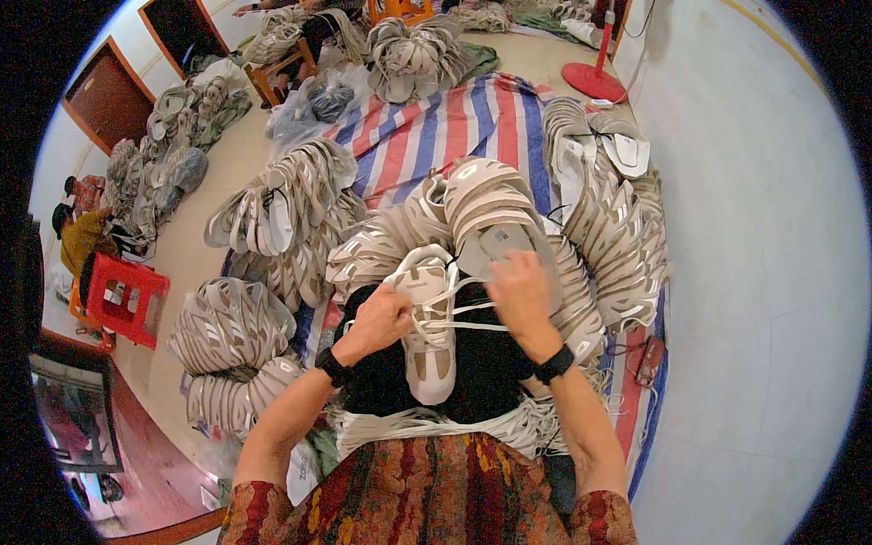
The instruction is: Lacing a white sneaker while sitting in a workshop surrounded by shoe uppers.
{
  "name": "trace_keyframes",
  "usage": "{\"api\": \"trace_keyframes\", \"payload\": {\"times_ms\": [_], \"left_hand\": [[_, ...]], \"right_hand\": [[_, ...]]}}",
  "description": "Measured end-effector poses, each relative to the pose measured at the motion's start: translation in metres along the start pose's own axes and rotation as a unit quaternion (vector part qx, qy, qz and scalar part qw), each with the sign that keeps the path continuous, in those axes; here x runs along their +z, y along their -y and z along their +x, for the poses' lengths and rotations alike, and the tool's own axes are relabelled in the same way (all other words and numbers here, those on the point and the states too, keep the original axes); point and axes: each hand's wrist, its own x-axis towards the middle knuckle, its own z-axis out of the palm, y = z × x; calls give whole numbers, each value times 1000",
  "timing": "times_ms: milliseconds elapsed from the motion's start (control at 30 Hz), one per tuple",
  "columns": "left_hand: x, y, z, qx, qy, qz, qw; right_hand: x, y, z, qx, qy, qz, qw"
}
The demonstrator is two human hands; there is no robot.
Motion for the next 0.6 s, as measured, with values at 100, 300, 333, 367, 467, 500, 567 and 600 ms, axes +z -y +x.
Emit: {"api": "trace_keyframes", "payload": {"times_ms": [100,300,333,367,467,500,567,600], "left_hand": [[2,2,4,29,-34,-71,996],[11,-6,3,-31,-55,-48,997],[10,-7,1,-40,-62,-57,996],[8,-7,-1,-13,-57,-66,996],[2,-8,-5,61,-56,-24,996],[1,-8,-5,114,-57,30,991],[-2,-9,-4,126,-63,66,988],[-3,-10,-2,150,-62,101,981]], "right_hand": [[27,30,-5,-97,-5,70,993],[45,44,-3,-74,54,127,988],[44,42,-3,-80,58,124,987],[44,41,-4,-87,68,119,987],[47,41,-6,-76,68,139,985],[49,41,-6,-82,73,142,984],[51,42,-5,-70,59,151,984],[51,42,-4,-81,63,152,983]]}}
